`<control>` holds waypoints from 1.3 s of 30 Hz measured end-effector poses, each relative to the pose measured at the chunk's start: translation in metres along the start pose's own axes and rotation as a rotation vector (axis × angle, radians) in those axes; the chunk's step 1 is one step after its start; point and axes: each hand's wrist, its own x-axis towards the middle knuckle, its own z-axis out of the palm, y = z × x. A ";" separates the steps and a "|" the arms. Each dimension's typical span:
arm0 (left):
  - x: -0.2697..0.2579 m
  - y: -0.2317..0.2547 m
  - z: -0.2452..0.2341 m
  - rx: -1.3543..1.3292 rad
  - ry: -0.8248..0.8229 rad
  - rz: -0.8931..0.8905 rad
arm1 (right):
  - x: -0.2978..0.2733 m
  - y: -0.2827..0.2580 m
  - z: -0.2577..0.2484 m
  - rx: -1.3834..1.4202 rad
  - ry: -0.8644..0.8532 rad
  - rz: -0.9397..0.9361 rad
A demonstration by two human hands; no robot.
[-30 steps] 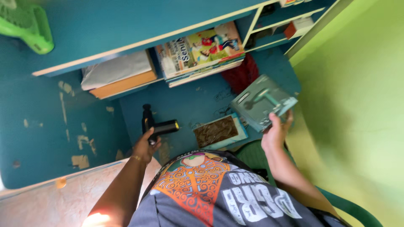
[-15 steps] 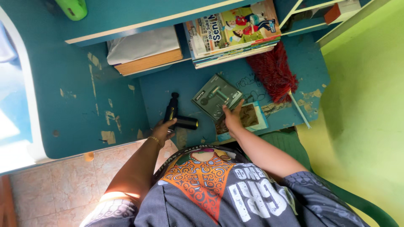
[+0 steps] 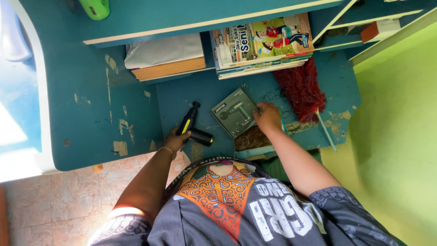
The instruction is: The person removes a box from a shelf, places it on the surface, and then uses a wipe to clean the shelf surface. The person also handles a duster and a package of wipes during the process.
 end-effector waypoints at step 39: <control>-0.106 0.135 0.114 0.927 -0.043 0.237 | -0.037 -0.044 -0.038 -0.071 -0.472 -0.236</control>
